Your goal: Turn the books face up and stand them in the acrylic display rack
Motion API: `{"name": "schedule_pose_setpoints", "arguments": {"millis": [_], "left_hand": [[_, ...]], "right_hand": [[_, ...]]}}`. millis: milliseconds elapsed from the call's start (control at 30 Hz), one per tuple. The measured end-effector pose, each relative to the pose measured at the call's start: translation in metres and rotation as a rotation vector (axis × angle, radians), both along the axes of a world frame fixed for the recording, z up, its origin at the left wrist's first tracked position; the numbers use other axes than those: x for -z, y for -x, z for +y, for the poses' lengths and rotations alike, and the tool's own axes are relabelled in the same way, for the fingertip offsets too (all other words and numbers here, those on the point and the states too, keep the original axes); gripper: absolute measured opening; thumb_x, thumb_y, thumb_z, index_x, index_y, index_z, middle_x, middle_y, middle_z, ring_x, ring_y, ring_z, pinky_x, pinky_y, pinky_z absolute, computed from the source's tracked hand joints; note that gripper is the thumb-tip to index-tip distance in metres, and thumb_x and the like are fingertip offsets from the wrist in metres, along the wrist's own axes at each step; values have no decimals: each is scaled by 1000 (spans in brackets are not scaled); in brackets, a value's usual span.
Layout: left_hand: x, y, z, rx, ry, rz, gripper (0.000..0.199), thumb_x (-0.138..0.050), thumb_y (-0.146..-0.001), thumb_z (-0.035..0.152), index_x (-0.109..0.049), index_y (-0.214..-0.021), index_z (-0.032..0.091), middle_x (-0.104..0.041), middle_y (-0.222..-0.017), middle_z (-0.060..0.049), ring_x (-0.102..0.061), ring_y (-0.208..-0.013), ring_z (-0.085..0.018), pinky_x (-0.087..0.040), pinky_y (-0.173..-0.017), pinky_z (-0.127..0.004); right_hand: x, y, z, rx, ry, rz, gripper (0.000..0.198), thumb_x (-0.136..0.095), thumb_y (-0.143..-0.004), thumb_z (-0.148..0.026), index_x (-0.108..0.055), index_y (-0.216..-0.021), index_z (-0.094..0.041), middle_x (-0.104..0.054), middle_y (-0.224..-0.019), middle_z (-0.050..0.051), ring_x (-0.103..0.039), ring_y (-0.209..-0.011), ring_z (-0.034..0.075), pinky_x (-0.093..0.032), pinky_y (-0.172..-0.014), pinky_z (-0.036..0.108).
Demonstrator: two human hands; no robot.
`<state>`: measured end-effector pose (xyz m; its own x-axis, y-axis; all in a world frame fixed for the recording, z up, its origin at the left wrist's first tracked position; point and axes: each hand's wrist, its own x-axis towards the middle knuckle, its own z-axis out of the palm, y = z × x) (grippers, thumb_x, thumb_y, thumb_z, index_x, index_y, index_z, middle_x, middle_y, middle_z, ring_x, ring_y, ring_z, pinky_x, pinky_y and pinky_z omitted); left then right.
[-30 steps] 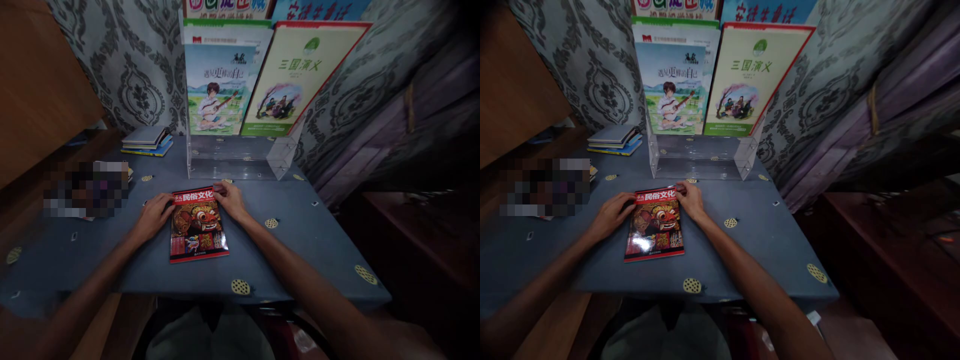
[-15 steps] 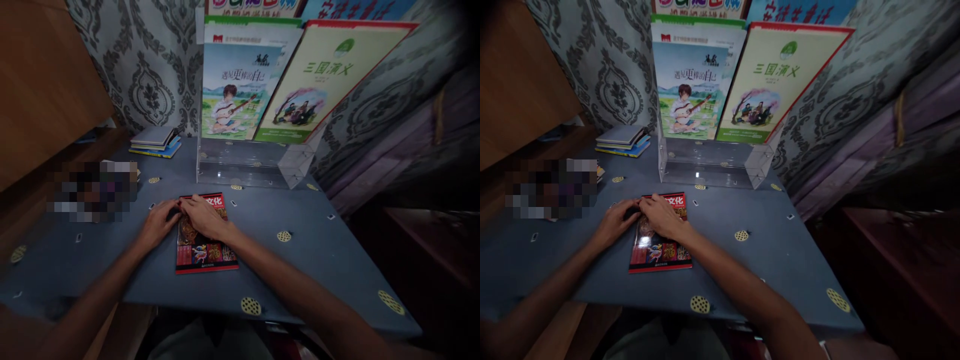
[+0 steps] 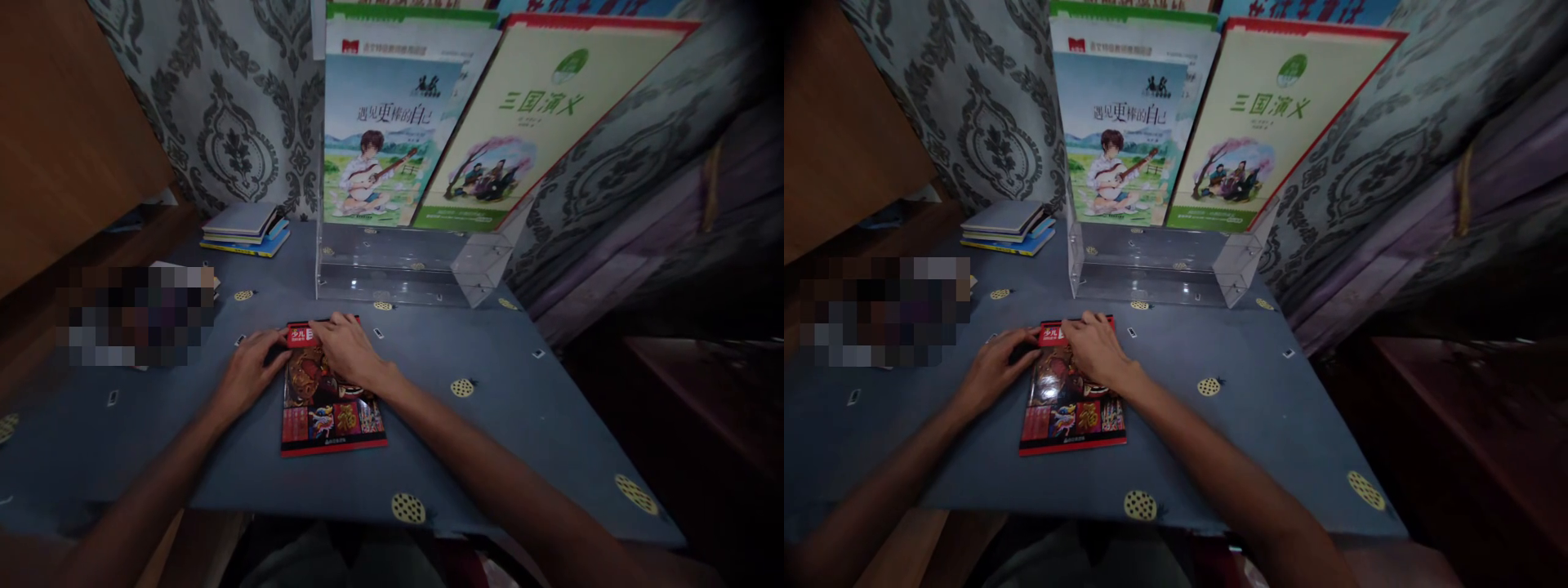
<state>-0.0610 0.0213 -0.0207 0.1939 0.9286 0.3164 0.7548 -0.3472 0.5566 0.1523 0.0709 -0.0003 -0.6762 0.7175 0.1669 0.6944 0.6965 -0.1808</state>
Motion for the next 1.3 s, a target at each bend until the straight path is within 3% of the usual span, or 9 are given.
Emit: {"name": "schedule_pose_setpoints", "arguments": {"millis": [333, 500, 700, 833, 967, 1133, 1300], "left_hand": [[-1, 0, -1, 8, -8, 3, 22, -52, -95, 41, -65, -98, 24, -72, -125, -8, -65, -116, -26, -50, -101, -45], [-1, 3, 0, 10, -2, 27, 23, -52, -96, 43, -64, -99, 24, -72, -125, -8, -65, -115, -26, -50, -99, -45], [-11, -13, 5, 61, -91, 219, 28, -47, -99, 40, -65, -111, 22, -70, -119, -10, -58, -117, -30, -47, -99, -48], [-19, -50, 19, 220, -140, 339, 39, -39, -103, 38, -62, -131, 23, -63, -123, -11, -55, -113, -27, -46, -99, -45], [-18, -78, 37, 284, -130, 460, 43, -39, -103, 37, -60, -138, 24, -59, -119, -12, -53, -109, -28, -46, -96, -46], [-13, -86, 44, 287, -124, 487, 43, -41, -102, 40, -62, -137, 26, -56, -117, -12, -50, -108, -28, -43, -98, -47], [-15, -87, 29, 336, -97, 457, 42, -41, -102, 41, -62, -137, 31, -53, -123, -11, -48, -113, -29, -40, -103, -50]], "right_hand": [[7, -66, 7, 182, 71, 153, 27, -50, -86, -2, -69, -97, -20, -77, -96, 7, -58, -93, 26, -39, -89, 38], [21, -76, 14, 184, 179, 426, 27, -47, -86, -3, -67, -86, -20, -77, -101, 6, -62, -89, 23, -45, -87, 35], [29, -80, 22, 157, 257, 607, 29, -44, -84, -2, -67, -86, -21, -78, -108, 5, -68, -103, 22, -49, -94, 37], [32, -81, 26, 148, 261, 661, 36, -42, -79, -1, -65, -98, -21, -77, -110, 5, -67, -110, 22, -49, -99, 40], [36, -82, 29, 133, 272, 718, 52, -40, -75, -1, -56, -121, -20, -77, -111, 6, -65, -119, 22, -46, -107, 46], [39, -82, 31, 124, 267, 719, 63, -40, -73, -3, -48, -133, -17, -77, -113, 7, -61, -127, 23, -42, -112, 49], [38, -82, 30, 126, 267, 707, 63, -40, -74, -4, -46, -136, -18, -77, -115, 6, -62, -125, 23, -42, -111, 49]]}}
